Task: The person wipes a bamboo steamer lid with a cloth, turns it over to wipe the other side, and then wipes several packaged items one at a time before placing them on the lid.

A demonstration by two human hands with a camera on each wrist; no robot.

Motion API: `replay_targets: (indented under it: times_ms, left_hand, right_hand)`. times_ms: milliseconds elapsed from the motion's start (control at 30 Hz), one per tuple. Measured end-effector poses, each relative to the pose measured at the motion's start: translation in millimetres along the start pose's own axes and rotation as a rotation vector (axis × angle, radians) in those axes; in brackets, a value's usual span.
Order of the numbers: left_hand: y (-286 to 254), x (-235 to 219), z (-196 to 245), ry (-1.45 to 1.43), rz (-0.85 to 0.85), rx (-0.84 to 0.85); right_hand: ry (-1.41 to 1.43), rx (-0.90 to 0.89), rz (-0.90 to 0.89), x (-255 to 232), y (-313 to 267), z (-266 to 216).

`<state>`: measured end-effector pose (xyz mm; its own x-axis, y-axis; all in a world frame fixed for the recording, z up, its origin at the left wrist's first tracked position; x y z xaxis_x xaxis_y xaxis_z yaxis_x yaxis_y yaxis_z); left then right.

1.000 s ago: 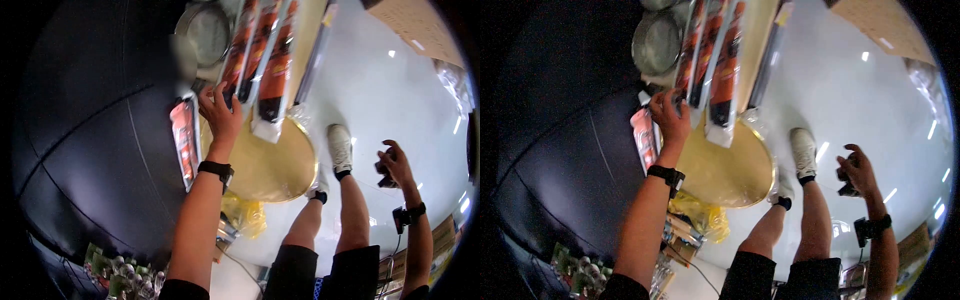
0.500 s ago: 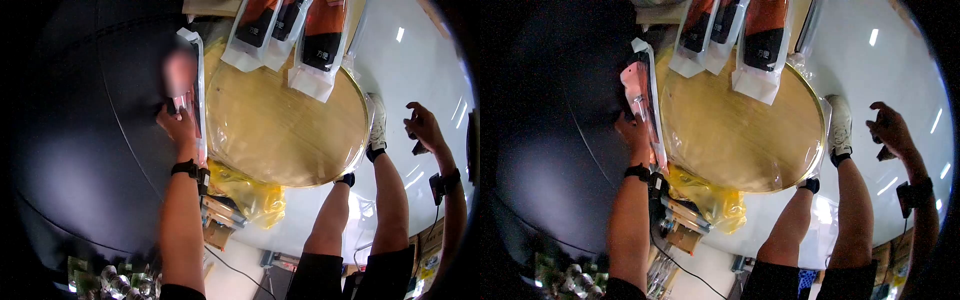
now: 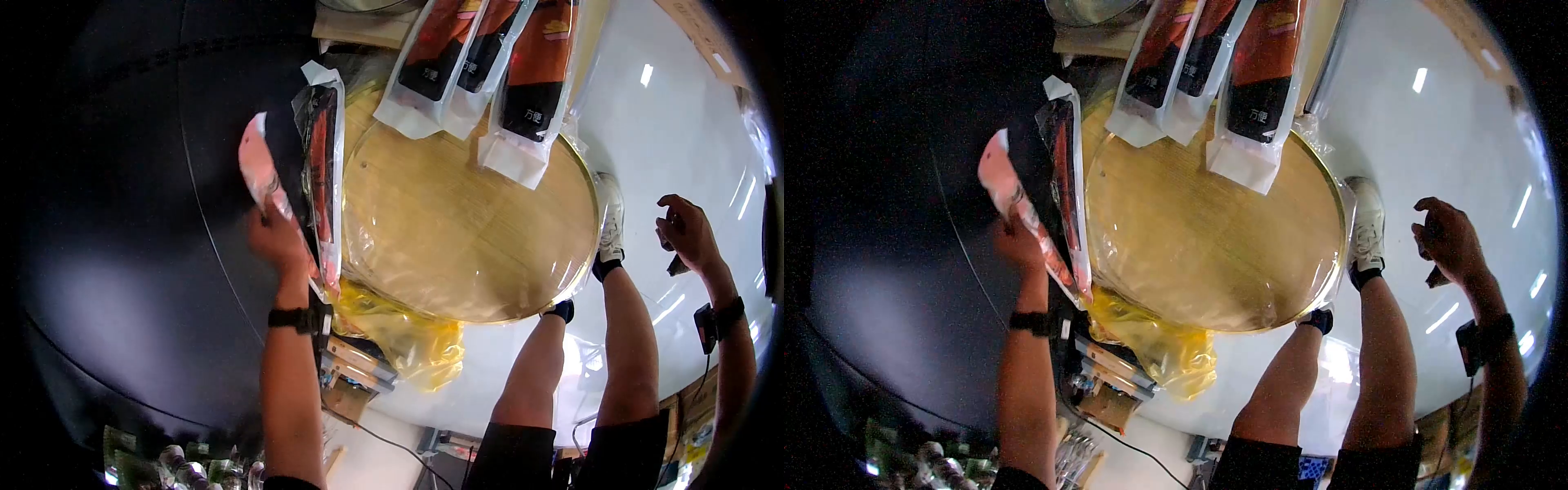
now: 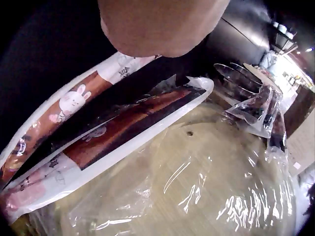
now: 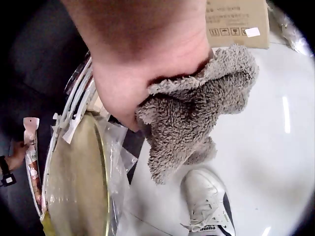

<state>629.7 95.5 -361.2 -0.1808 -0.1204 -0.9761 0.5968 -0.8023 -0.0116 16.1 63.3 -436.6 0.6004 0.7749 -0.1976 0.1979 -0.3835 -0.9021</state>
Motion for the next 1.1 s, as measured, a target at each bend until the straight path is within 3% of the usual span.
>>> replay_targets:
  times_ms: [67,133,167,233,267,300,333,367,400,433,467,533,567,600,667,733,767,800,833,867,900,933,967,1000,1067,1100]
  left_hand:
    - [-10.1,-16.0,9.4,0.074,-0.147,0.079]
    - [-23.1,-30.4,14.2,0.046,-0.250,0.368]
    - [-33.0,-38.9,14.5,0.099,-0.196,0.542]
    - [-59.9,-49.6,-0.5,-0.297,-0.373,0.271]
    - [-76.2,-61.8,-2.0,-0.203,-0.353,0.226]
    - [-93.0,-69.2,32.6,-0.318,-0.460,0.443]
    - [-110.7,-79.4,47.7,-0.394,-0.375,0.456]
    - [-125.3,-64.3,45.5,-0.766,-0.763,0.040]
    - [-140.0,-63.0,60.2,-0.087,-0.830,0.533]
    - [-134.0,-66.9,132.1,-0.185,-0.870,0.573]
    - [-145.6,-57.9,145.8,-0.269,-0.945,0.640]
    - [-161.9,-45.8,190.3,-0.119,-1.070,0.651]
    - [-166.8,-36.3,202.1,-0.191,-1.137,0.620]
    - [-170.3,-26.8,213.5,-0.191,-1.172,0.560]
    - [-180.3,-2.7,220.8,-0.248,-1.219,0.518]
    - [-190.6,28.8,222.3,-0.196,-1.313,0.437]
    - [-193.7,44.9,223.2,-0.216,-1.310,0.427]
    - [-193.4,62.5,222.6,-0.348,-1.234,0.369]
    - [-194.9,72.3,220.2,-0.476,-1.150,0.313]
    - [-202.1,79.0,220.2,-0.499,-1.138,0.300]
    - [-192.7,66.4,213.1,-0.324,-0.711,0.279]
    - [-197.4,46.3,203.6,-0.139,-0.292,0.237]
    - [-220.0,49.2,168.3,-0.463,-0.138,-0.043]
    - [-241.9,44.3,149.0,-0.609,-0.022,-0.401]
    - [-305.0,87.0,118.7,-1.118,-0.010,-1.152]
    - [-327.9,103.5,128.3,-1.338,-0.139,-1.387]
  right_hand:
    - [-0.038,-0.090,0.011,-4.0,-4.6,-8.3]
    - [0.025,-0.069,-0.045,-0.6,-6.5,-23.9]
    - [-0.143,-0.141,-0.100,1.3,-8.3,-42.6]
    - [-0.255,-0.215,-0.128,19.5,-9.8,-55.8]
    - [-0.333,-0.288,-0.138,30.0,-16.0,-66.4]
    - [-0.328,-0.362,-0.224,41.2,-24.9,-88.5]
    - [-0.321,-0.432,-0.315,53.6,-34.1,-114.3]
    - [-0.234,-0.439,-0.453,68.4,-40.9,-128.4]
    - [-0.149,-0.446,-0.589,82.7,-48.8,-141.4]
    - [-0.122,-0.578,-0.597,89.1,-60.9,-162.3]
    - [-0.092,-0.708,-0.607,93.5,-73.8,-180.4]
    - [0.127,-0.779,-0.707,94.7,-89.3,-205.5]
    - [0.159,-0.800,-0.737,92.6,-92.2,-209.8]
    - [0.147,-0.794,-0.750,93.5,-93.0,-208.9]
    - [0.207,-0.590,-0.802,95.5,-82.2,-191.4]
    - [0.309,-0.379,-0.745,93.4,-66.9,-173.8]
    - [0.318,-0.363,-0.664,83.2,-61.0,-167.5]
    - [0.357,-0.205,-0.494,83.4,-38.2,-126.1]
    - [0.301,-0.218,-0.548,83.4,-26.1,-128.0]
    - [0.409,-0.229,-0.458,81.7,-6.7,-111.3]
    - [0.437,-0.231,-0.485,80.7,9.8,-105.6]
    - [0.451,-0.278,-0.550,83.4,39.9,-78.1]
    - [0.355,-0.243,-0.505,84.2,51.0,-71.3]
    - [0.259,-0.207,-0.461,84.1,58.2,-65.8]
    - [0.190,-0.200,-0.515,90.5,63.6,-60.8]
    - [0.146,-0.218,-0.554,96.1,60.7,-59.9]
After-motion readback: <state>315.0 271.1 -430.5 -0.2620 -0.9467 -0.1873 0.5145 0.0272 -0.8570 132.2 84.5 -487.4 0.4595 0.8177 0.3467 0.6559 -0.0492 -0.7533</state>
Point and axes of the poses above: each hand's wrist, its own y-axis towards the middle knuckle, its own x-axis out of the palm, z = x × y, the point moved 7 cm from there along y, towards the middle knuckle, and after that the axes turned 11 degrees about -z, right-handed, at the moved point
